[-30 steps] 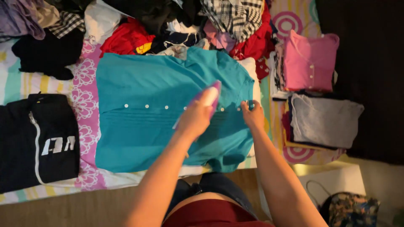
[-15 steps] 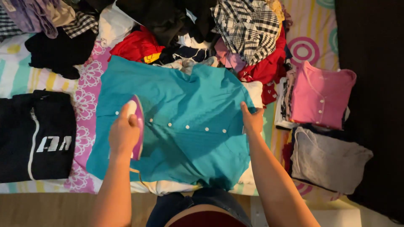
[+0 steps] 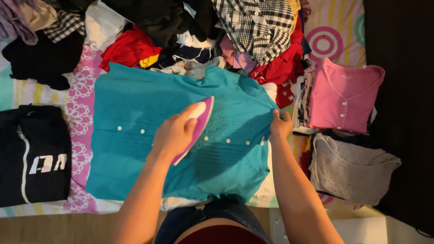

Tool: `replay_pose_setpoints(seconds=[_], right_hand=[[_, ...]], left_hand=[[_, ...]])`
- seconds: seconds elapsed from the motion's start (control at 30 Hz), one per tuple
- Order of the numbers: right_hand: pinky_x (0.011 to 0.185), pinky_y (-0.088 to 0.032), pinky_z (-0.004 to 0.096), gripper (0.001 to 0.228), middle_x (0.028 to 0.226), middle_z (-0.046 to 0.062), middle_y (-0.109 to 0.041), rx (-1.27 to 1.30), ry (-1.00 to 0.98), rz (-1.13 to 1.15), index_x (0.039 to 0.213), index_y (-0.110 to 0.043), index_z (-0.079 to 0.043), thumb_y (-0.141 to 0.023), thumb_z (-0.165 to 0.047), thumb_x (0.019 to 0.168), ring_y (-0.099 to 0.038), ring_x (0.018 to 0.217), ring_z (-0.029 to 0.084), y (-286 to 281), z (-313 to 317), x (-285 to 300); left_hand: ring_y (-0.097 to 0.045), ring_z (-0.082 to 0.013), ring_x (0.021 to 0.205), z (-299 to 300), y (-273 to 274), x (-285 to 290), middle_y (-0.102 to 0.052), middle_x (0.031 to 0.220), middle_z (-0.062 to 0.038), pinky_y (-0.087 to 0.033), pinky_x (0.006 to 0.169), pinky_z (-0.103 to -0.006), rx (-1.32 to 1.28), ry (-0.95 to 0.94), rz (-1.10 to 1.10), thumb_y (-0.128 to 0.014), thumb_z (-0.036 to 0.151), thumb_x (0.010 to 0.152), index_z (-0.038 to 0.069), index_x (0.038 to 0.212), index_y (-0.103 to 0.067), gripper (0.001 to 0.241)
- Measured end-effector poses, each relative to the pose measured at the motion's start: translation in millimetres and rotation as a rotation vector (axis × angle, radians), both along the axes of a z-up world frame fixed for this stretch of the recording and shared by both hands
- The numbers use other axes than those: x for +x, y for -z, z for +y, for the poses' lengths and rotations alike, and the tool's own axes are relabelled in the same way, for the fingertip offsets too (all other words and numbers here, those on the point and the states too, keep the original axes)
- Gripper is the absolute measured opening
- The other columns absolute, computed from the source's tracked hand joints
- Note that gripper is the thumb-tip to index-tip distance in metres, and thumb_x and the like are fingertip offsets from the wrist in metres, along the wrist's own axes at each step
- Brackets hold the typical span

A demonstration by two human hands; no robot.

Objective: The person irons a teal button-up shirt and a black top using a purple iron on a bed. They fold the teal shirt and place it on a pile, then iron and fold the black top, placing it on the same pile.

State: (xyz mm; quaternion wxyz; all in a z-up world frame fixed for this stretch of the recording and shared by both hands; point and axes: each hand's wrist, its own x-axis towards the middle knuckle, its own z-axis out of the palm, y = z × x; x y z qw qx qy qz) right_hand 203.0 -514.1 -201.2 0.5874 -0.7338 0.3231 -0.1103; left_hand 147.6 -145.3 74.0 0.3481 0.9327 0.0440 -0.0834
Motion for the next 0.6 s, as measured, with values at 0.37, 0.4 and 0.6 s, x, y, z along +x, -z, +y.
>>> replay_pose_setpoints(seconds=[0.37,0.4,0.6], right_hand=[[0.082,-0.054,0.035,0.048,0.107,0.013,-0.071,-0.309,-0.173,0.046,0.131,-0.057,-0.006,-0.071,-0.038,0.098,-0.068,0.092,0.021,-66,34,-66],[0.082,-0.054,0.036,0.064,0.113,0.015,-0.070,-0.298,-0.214,0.070,0.142,-0.049,-0.008,-0.073,-0.044,0.094,-0.069,0.094,0.024,-74,42,-79],[0.081,-0.055,0.040,0.087,0.112,0.023,-0.068,-0.360,-0.247,0.330,0.152,-0.043,-0.011,-0.082,-0.049,0.083,-0.068,0.093,0.030,-124,76,-185]], left_hand=[[-0.067,-0.0459,0.085,203,68,-96,-0.069,0.092,-0.024,-0.053,0.074,-0.0566,0.431,-0.433,-0.214,-0.058,0.026,0.103,0.029,0.134,-0.070,0.034],[-0.067,-0.0448,0.085,219,67,-110,-0.068,0.092,-0.023,-0.053,0.071,-0.0556,0.483,-0.452,-0.232,-0.061,0.025,0.102,0.029,0.128,-0.075,0.030],[-0.067,-0.0401,0.093,258,133,-197,-0.060,0.111,-0.015,-0.056,0.077,-0.0523,0.704,-0.349,0.093,-0.069,0.017,0.093,0.033,0.118,-0.078,0.031]])
